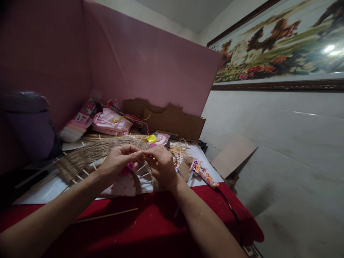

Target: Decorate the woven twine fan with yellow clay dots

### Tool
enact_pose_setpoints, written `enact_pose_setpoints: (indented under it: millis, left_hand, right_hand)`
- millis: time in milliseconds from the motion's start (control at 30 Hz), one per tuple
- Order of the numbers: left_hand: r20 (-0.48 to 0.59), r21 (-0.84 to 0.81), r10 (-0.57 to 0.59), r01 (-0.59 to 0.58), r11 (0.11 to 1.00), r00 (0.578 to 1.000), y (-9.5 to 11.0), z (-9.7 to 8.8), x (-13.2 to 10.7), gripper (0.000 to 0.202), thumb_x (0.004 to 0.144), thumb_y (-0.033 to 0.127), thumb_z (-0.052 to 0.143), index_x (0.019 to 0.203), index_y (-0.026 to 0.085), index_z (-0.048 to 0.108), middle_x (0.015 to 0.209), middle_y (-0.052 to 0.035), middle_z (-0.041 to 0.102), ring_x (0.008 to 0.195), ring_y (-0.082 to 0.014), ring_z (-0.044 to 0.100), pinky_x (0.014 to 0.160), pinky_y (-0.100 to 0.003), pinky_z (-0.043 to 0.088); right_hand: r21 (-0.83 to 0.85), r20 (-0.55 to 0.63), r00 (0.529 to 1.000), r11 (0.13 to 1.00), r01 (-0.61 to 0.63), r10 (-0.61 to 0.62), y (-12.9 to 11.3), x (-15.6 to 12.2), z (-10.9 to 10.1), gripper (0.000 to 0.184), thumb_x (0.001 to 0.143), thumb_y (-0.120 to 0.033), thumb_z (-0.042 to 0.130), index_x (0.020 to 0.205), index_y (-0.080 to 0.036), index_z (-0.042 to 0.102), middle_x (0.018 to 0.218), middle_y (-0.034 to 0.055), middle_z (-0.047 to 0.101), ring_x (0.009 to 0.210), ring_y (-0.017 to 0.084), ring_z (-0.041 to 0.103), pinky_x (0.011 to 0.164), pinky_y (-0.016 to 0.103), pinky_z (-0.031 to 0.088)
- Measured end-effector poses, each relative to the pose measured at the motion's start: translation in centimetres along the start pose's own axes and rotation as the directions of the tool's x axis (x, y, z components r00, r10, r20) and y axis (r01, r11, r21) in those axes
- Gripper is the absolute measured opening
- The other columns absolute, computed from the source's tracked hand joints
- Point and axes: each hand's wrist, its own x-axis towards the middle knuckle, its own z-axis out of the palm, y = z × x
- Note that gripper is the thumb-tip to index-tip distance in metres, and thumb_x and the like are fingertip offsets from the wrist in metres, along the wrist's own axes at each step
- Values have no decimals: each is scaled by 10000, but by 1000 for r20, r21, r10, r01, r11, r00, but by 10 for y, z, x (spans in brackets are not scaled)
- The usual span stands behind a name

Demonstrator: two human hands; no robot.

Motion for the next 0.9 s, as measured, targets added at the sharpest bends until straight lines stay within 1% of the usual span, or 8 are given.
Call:
enact_pose_setpoints:
  millis: [167, 233, 333, 500, 667, 733, 800, 900]
  left_hand:
    - [17, -105, -18, 20, 994, 1000, -3, 0, 2, 233, 652, 327, 742, 765, 137, 669, 648, -22, 669, 471, -76, 541, 449, -180, 408]
    - [-16, -101, -40, 38, 994, 999, -2, 0, 1, 225, 636, 300, 754, 744, 123, 667, 657, -29, 674, 504, -82, 557, 469, -181, 420]
    - [-45, -71, -54, 50, 996, 998, 1, 0, 0, 216, 609, 272, 764, 681, 108, 643, 580, -15, 643, 462, -75, 526, 436, -176, 391]
    - [-54, -47, -12, 10, 999, 998, 2, 0, -1, 231, 595, 276, 761, 685, 125, 611, 538, 24, 597, 427, -72, 510, 411, -178, 369]
    - [-61, -13, 42, -43, 999, 997, 0, 2, 0, 226, 568, 236, 756, 602, 138, 555, 484, 33, 569, 418, -84, 516, 433, -196, 393]
    - [-59, -7, 65, -65, 998, 996, 0, 3, 0, 218, 567, 212, 744, 580, 142, 538, 468, 30, 567, 417, -88, 515, 440, -201, 397]
    - [-67, -20, 93, -94, 995, 993, 3, 4, -1, 204, 571, 189, 733, 581, 143, 535, 466, 26, 572, 421, -89, 516, 447, -200, 400]
    - [-101, -83, 144, -152, 985, 985, 12, 3, -4, 164, 617, 181, 705, 631, 146, 546, 488, 26, 589, 432, -86, 524, 455, -190, 401]
  right_hand:
    - [14, 12, 1000, 1000, 20, -20, 1, 0, 1, 90, 840, -153, 554, 882, -205, 614, 776, 39, 647, 759, 175, 573, 728, 336, 464]
    - [11, 12, 1000, 1000, 17, -17, 1, 0, 2, 104, 840, -146, 546, 888, -207, 617, 788, 42, 645, 770, 178, 573, 729, 335, 464]
    - [4, 19, 1000, 1000, 0, 0, 1, 0, 2, 103, 837, -162, 553, 895, -209, 624, 781, 43, 643, 774, 185, 573, 731, 341, 465]
    - [7, 23, 1000, 1000, -5, 5, 2, 0, 1, 99, 835, -171, 556, 898, -204, 625, 785, 45, 648, 771, 183, 570, 724, 336, 459]
    - [-20, 50, 999, 1000, -13, 14, -2, -2, 4, 80, 820, -165, 541, 860, -187, 607, 756, 40, 620, 739, 172, 550, 694, 314, 445]
    - [-7, 44, 997, 998, -70, 70, -4, -3, 7, 60, 802, -175, 545, 812, -188, 602, 710, 21, 591, 689, 157, 534, 652, 291, 435]
    - [10, -11, 982, 982, -187, 187, -5, -4, 9, 55, 782, -181, 548, 750, -187, 592, 664, 3, 556, 624, 137, 500, 602, 268, 416]
    - [125, -85, 907, 907, -402, 413, -1, -3, 11, 68, 778, -216, 560, 736, -178, 598, 661, -2, 556, 586, 120, 480, 567, 251, 399]
